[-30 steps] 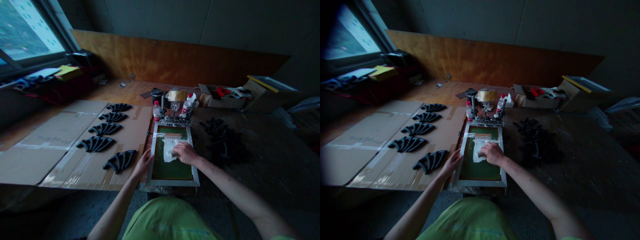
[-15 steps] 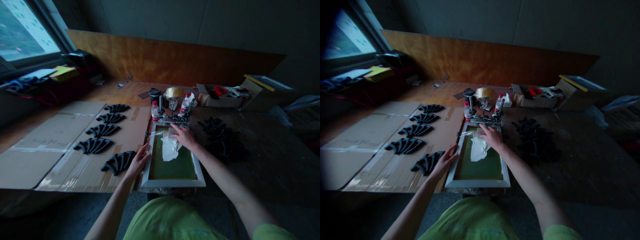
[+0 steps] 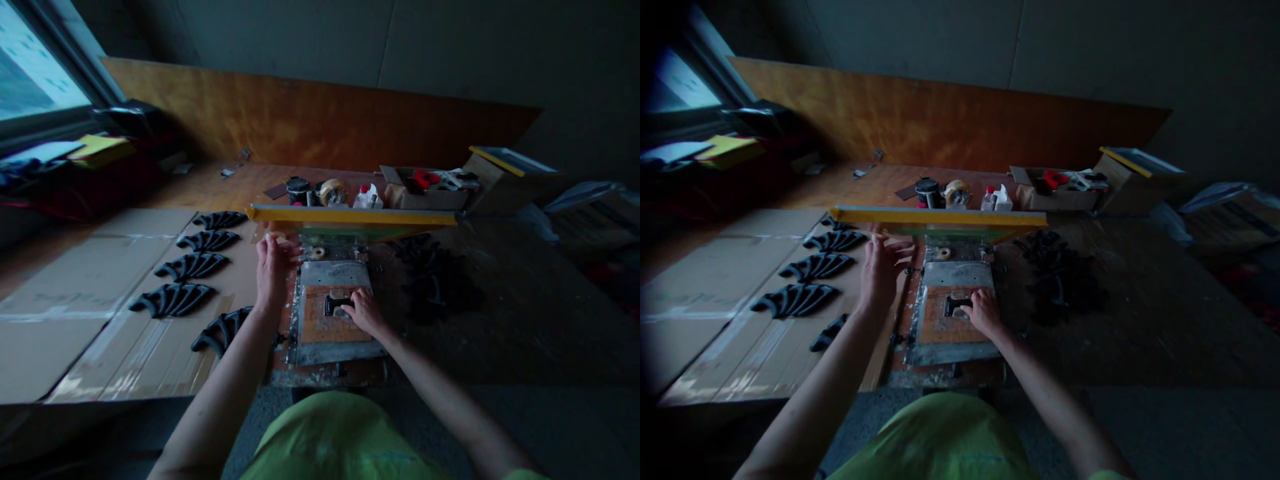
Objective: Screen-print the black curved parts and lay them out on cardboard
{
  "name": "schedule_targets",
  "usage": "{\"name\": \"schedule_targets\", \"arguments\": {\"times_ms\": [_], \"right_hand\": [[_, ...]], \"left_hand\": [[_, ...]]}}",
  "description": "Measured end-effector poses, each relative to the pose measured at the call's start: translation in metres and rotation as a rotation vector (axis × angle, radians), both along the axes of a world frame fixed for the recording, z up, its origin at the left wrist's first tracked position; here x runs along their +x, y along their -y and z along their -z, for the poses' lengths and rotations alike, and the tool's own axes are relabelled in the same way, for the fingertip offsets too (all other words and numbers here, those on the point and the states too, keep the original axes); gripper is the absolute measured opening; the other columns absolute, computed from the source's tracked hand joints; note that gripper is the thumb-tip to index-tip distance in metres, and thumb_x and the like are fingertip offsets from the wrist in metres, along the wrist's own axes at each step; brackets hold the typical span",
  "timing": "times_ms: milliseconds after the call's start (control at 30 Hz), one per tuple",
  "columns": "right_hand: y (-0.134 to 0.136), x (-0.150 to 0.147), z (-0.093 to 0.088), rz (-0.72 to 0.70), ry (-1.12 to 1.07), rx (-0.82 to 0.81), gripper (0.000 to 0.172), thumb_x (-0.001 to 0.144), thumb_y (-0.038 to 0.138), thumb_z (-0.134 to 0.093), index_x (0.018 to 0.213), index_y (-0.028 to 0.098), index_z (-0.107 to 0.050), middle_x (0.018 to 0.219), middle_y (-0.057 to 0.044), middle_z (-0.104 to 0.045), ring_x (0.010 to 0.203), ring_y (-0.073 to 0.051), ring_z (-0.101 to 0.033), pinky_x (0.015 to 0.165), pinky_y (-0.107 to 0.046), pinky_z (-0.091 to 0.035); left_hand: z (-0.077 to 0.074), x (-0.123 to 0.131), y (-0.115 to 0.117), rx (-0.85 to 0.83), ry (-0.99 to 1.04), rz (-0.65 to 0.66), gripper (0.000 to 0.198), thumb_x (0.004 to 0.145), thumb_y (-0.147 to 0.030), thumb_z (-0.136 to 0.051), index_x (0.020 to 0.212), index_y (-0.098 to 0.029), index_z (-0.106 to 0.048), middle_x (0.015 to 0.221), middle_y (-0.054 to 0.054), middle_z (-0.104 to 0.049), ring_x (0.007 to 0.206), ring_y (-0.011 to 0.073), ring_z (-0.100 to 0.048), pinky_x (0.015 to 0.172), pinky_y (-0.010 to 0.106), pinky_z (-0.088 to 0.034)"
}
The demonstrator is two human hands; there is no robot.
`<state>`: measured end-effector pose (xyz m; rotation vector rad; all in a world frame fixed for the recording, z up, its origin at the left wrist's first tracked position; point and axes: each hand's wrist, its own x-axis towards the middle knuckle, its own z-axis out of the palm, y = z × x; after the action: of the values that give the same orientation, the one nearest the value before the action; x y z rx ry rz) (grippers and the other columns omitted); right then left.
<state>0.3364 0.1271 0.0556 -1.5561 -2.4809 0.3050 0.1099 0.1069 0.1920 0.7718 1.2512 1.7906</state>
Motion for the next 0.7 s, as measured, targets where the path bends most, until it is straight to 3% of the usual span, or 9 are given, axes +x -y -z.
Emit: {"name": "schedule_targets", "arguments": {"times_ms": [67, 167, 233, 333, 400, 533, 600, 700], "right_hand": [[0.009, -0.010, 0.000, 0.074, 0.048, -0.048, 0.020, 0.089, 0.033, -0.061, 0.093, 0.014, -0.061, 0.097, -0.013, -0.066, 0.098, -0.023, -0.061, 0.086, -0.034, -0.047], [0.027, -0.026, -0.010, 0.159, -0.011, -0.082, 0.019, 0.094, 0.033, -0.053, 0.099, 0.015, -0.058, 0.094, -0.012, -0.066, 0.093, -0.023, -0.061, 0.081, -0.032, -0.045], [0.044, -0.039, -0.016, 0.078, -0.102, -0.045, 0.017, 0.095, 0.031, -0.050, 0.098, 0.016, -0.057, 0.095, -0.011, -0.065, 0.094, -0.023, -0.059, 0.081, -0.033, -0.045], [0.059, -0.042, -0.021, -0.215, -0.253, 0.001, 0.009, 0.094, 0.026, -0.051, 0.094, 0.020, -0.058, 0.096, -0.008, -0.064, 0.098, -0.021, -0.058, 0.085, -0.033, -0.044], [0.051, -0.021, -0.019, -0.263, -0.320, 0.006, 0.008, 0.093, 0.023, -0.053, 0.096, 0.021, -0.060, 0.097, -0.006, -0.064, 0.098, -0.020, -0.058, 0.087, -0.032, -0.045], [-0.003, 0.076, 0.003, 0.099, -0.178, 0.045, 0.017, 0.092, 0.021, -0.049, 0.101, 0.020, -0.063, 0.101, -0.008, -0.063, 0.091, -0.020, -0.060, 0.080, -0.032, -0.047], [-0.031, 0.129, 0.020, 0.258, 0.002, 0.062, 0.025, 0.092, 0.018, -0.044, 0.106, 0.018, -0.065, 0.103, -0.010, -0.063, 0.089, -0.020, -0.059, 0.078, -0.032, -0.047], [-0.061, 0.182, 0.043, 0.200, 0.253, 0.100, 0.038, 0.091, 0.011, -0.039, 0.120, 0.018, -0.063, 0.121, -0.013, -0.061, 0.103, -0.024, -0.056, 0.084, -0.035, -0.045]], "left_hand": [[0.028, 0.017, 0.023, -0.183, 0.038, 0.094, 0.057, 0.081, -0.066, -0.052, 0.112, -0.018, -0.053, 0.089, 0.008, -0.071, 0.068, 0.0165, -0.067, 0.056, 0.024, -0.050], [0.077, 0.050, 0.068, -0.603, 0.116, 0.523, 0.065, 0.074, -0.067, -0.061, 0.113, -0.016, -0.058, 0.098, 0.016, -0.072, 0.075, 0.0246, -0.071, 0.055, 0.030, -0.052], [0.099, 0.066, 0.089, -0.637, 0.214, 0.547, 0.059, 0.076, -0.066, -0.059, 0.109, -0.017, -0.059, 0.101, 0.014, -0.072, 0.083, 0.0245, -0.070, 0.062, 0.032, -0.055], [0.113, 0.062, 0.098, -0.597, 0.308, 0.353, 0.045, 0.079, -0.058, -0.061, 0.095, -0.016, -0.058, 0.087, 0.009, -0.071, 0.077, 0.0205, -0.070, 0.065, 0.030, -0.056], [0.118, 0.034, 0.095, -0.588, 0.249, 0.216, 0.040, 0.078, -0.053, -0.064, 0.093, -0.016, -0.055, 0.087, 0.008, -0.071, 0.071, 0.0195, -0.071, 0.061, 0.028, -0.056], [0.141, -0.058, 0.109, -0.627, -0.050, -0.140, 0.036, 0.084, -0.053, -0.054, 0.092, -0.018, -0.050, 0.092, 0.009, -0.072, 0.069, 0.0184, -0.071, 0.060, 0.028, -0.057], [0.159, -0.102, 0.131, -0.777, -0.194, -0.282, 0.037, 0.089, -0.051, -0.043, 0.099, -0.017, -0.051, 0.087, 0.011, -0.072, 0.066, 0.0198, -0.071, 0.059, 0.031, -0.057], [0.184, -0.145, 0.166, -1.066, -0.530, -0.298, 0.047, 0.091, -0.047, -0.028, 0.101, -0.011, -0.057, 0.075, 0.015, -0.072, 0.065, 0.0269, -0.071, 0.059, 0.038, -0.056]]}}
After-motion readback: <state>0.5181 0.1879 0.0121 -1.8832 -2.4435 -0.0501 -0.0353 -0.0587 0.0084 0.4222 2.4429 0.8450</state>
